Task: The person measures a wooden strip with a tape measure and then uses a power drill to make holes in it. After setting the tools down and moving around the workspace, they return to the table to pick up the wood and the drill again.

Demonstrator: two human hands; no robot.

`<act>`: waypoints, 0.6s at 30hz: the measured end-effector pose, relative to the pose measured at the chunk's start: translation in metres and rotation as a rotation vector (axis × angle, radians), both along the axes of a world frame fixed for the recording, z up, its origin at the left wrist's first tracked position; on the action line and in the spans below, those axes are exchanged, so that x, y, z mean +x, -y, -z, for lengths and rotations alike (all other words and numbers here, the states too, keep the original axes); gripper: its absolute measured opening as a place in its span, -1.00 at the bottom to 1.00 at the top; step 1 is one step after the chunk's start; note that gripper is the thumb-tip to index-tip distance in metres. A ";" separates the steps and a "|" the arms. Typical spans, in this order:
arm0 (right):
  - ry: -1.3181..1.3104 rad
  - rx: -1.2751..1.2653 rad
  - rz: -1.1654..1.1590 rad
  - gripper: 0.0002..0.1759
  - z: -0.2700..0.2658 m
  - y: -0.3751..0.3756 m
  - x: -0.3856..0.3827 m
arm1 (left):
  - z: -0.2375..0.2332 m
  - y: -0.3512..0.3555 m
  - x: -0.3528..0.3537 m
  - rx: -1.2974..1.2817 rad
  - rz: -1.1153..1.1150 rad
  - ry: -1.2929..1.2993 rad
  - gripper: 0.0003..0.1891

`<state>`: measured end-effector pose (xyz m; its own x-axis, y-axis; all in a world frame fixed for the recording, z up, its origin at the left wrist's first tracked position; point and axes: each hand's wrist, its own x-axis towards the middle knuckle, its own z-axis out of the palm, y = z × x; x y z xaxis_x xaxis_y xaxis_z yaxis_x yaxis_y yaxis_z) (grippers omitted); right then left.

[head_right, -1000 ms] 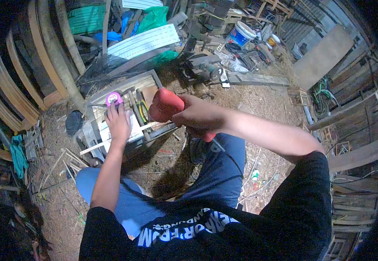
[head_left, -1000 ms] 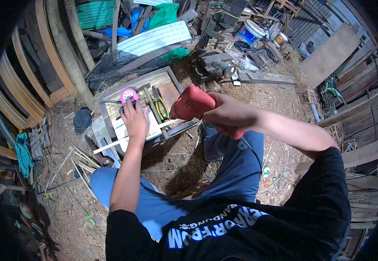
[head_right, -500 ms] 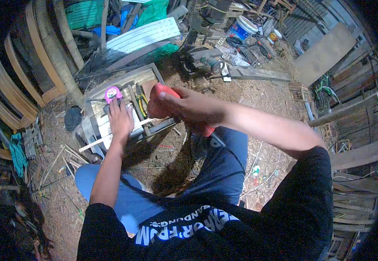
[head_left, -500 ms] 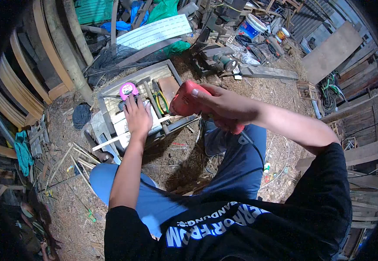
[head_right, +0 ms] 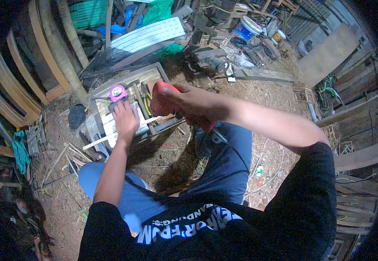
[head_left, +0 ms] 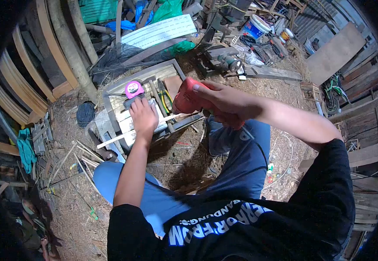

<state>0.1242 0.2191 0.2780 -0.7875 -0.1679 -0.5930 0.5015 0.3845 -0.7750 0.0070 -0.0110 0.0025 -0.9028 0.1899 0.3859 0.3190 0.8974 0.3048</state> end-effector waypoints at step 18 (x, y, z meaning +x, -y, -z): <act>-0.016 -0.021 0.014 -0.17 0.008 0.004 -0.008 | 0.001 0.000 0.000 0.008 -0.006 -0.006 -0.64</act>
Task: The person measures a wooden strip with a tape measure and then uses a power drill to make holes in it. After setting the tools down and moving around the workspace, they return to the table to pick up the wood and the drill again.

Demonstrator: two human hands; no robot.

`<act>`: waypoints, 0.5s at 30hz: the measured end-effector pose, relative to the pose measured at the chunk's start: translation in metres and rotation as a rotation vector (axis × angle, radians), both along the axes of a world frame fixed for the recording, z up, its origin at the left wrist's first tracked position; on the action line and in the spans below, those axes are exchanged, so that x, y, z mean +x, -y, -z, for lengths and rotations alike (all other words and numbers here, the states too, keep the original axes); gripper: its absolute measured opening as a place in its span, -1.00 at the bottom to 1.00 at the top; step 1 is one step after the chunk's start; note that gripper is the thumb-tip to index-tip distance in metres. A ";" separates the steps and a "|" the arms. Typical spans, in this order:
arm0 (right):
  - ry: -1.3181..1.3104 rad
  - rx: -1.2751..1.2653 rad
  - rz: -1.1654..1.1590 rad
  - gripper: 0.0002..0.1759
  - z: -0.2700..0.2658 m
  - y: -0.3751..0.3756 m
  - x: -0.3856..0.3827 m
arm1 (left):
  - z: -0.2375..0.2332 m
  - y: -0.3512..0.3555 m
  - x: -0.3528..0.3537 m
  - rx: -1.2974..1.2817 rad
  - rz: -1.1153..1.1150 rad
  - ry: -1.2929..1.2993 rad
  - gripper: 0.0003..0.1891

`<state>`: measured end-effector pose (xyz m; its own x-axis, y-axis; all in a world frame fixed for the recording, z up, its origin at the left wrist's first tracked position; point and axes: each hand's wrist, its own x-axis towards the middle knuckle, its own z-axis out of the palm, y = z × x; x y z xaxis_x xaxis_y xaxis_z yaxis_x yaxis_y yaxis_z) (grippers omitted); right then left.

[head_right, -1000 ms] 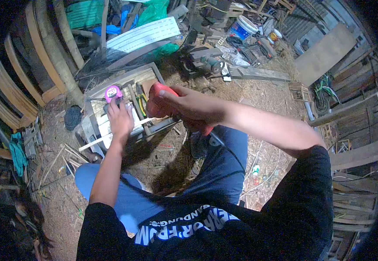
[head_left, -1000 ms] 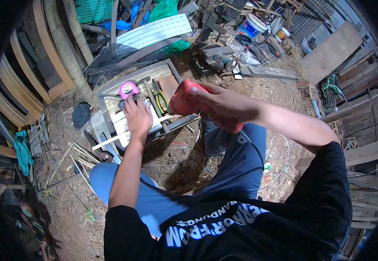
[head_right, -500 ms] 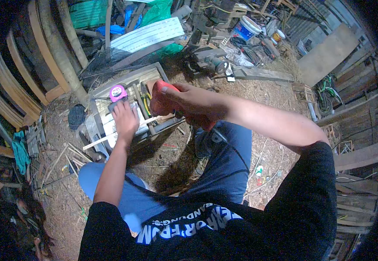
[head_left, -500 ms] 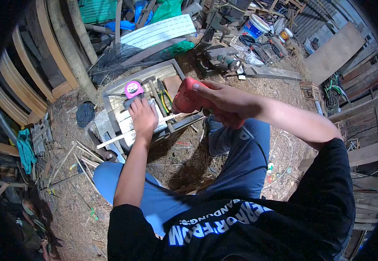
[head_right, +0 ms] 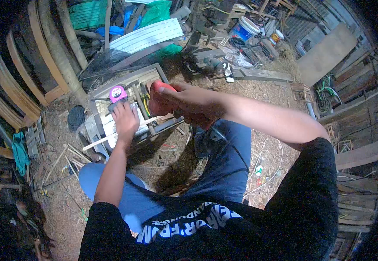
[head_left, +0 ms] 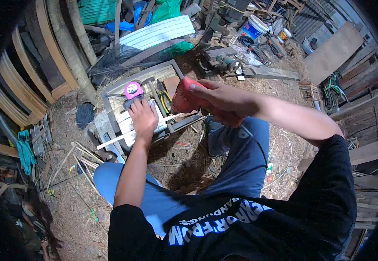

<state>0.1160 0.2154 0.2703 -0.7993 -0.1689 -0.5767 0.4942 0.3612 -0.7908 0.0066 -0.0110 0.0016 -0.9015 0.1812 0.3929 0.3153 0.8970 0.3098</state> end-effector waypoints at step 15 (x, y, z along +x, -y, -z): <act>0.020 0.163 -0.086 -0.26 -0.002 0.003 -0.029 | -0.004 -0.001 0.002 -0.005 -0.042 -0.024 -0.62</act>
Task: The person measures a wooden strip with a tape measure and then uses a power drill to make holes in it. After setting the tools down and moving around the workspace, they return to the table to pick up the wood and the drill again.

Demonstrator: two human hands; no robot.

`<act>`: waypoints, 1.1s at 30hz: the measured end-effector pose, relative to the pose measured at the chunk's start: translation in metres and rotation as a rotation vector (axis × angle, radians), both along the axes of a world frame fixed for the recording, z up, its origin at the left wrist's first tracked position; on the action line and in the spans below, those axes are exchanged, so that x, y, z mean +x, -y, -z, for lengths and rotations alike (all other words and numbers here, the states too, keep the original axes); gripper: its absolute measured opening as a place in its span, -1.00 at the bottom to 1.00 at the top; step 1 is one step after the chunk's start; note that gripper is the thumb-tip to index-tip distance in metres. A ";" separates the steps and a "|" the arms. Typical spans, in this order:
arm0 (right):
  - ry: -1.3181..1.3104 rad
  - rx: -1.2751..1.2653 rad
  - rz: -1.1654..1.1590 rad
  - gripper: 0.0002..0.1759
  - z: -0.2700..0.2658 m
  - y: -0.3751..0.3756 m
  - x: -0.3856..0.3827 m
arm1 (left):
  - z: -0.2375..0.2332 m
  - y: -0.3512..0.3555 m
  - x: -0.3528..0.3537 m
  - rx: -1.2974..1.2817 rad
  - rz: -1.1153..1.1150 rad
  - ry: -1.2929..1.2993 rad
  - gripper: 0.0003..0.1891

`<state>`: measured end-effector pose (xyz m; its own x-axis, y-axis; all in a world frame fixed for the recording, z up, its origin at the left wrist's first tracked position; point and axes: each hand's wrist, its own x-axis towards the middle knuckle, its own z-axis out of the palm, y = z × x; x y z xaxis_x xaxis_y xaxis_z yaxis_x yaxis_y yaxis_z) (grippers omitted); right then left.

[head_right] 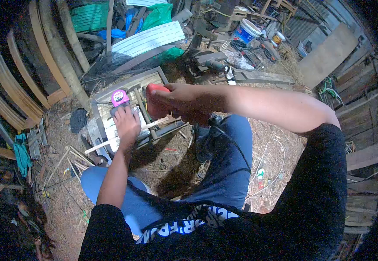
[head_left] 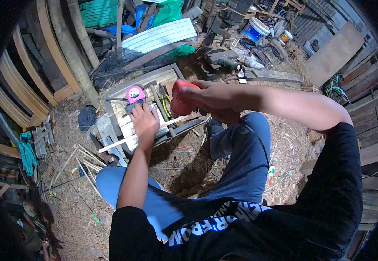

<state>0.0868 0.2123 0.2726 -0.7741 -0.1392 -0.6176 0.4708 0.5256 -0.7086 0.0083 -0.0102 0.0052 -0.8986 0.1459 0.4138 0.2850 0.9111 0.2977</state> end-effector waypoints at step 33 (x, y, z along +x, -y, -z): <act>-0.039 0.073 -0.065 -0.27 -0.012 0.034 -0.002 | 0.001 -0.001 0.000 -0.019 -0.019 -0.014 -0.59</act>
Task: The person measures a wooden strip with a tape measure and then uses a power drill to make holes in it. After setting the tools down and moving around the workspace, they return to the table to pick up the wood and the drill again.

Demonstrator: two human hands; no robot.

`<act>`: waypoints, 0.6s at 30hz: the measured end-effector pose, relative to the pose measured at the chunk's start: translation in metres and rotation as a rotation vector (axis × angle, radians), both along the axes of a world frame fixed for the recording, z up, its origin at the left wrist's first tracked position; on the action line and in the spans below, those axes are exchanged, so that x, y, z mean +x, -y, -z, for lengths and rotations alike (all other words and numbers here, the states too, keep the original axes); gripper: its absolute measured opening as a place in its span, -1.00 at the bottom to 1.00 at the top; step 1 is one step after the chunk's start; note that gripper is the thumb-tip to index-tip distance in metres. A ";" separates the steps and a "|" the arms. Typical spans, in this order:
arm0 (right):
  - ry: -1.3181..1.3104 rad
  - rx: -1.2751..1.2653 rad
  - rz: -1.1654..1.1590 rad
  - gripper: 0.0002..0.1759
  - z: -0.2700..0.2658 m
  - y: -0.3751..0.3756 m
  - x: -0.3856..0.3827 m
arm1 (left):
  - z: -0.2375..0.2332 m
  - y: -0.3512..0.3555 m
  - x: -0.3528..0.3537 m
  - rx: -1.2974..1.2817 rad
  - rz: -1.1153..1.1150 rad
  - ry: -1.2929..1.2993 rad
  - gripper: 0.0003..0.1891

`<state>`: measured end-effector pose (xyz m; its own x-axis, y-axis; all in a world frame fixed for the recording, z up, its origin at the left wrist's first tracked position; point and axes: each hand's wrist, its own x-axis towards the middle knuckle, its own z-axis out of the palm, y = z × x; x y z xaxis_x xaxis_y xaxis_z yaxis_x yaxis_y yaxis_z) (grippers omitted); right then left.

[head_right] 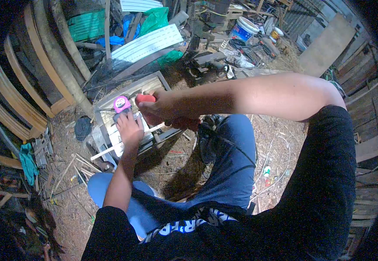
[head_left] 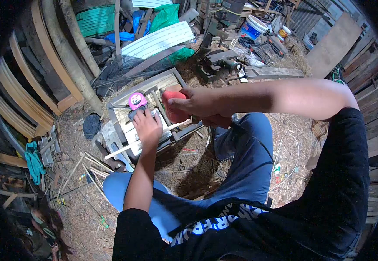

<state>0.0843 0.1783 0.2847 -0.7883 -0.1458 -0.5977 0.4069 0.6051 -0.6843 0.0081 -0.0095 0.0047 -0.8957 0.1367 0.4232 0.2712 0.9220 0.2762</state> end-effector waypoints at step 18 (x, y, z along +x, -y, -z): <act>-0.009 -0.006 0.156 -0.29 0.014 -0.010 0.013 | -0.004 -0.001 0.003 -0.020 0.014 -0.014 -0.58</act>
<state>0.0970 0.1878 0.2705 -0.8072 -0.0247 -0.5898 0.4892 0.5312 -0.6918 0.0108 -0.0089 0.0087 -0.8877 0.1578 0.4325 0.2879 0.9234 0.2538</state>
